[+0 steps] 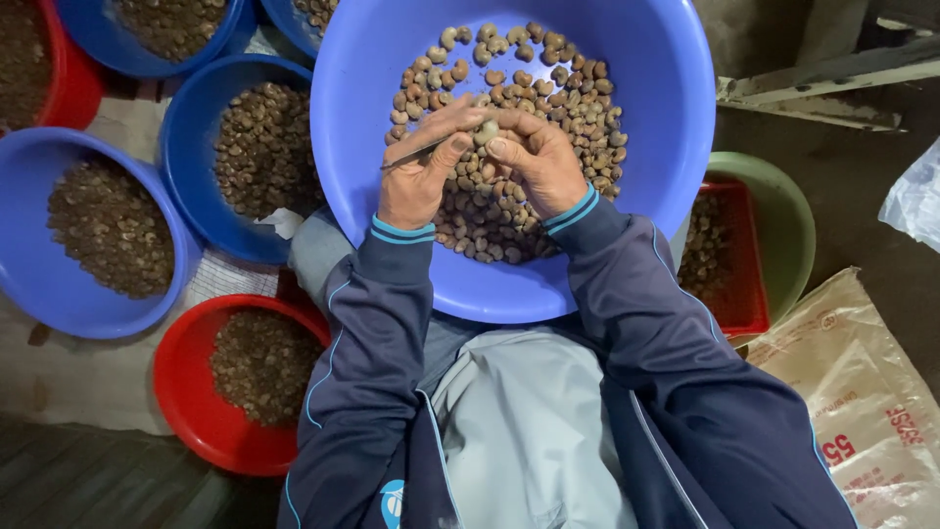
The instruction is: A person uses a small metal tool to peel the shells off nuts and sort them into various plastic bowls.
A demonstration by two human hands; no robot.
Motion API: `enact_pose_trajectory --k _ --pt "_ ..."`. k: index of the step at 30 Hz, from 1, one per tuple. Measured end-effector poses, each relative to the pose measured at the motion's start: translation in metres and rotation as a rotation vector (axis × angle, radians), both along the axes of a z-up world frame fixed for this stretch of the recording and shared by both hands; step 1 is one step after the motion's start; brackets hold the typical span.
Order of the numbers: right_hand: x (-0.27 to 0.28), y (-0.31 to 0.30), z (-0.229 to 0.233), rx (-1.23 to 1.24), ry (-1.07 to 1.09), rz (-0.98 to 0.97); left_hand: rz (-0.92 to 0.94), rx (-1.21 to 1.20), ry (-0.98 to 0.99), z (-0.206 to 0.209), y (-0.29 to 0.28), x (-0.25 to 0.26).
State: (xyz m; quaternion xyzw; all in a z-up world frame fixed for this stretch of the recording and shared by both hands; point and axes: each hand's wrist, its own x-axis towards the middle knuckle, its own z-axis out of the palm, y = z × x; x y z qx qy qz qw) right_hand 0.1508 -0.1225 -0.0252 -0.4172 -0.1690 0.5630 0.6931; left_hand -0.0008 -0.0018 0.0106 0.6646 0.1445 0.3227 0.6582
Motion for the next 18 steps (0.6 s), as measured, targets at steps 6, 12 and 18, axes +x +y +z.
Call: enact_pose_trajectory --k 6,12,18 --pt "0.001 -0.001 0.004 0.009 0.009 0.013 -0.042 0.013 -0.033 -0.001 0.001 0.001" --pt "0.009 -0.009 0.020 0.010 -0.163 -0.006 0.178 0.004 0.031 -0.006 0.002 0.000" --pt "0.032 -0.088 0.061 -0.205 -0.558 -0.396 0.332 0.028 0.105 -0.019 0.008 0.000"
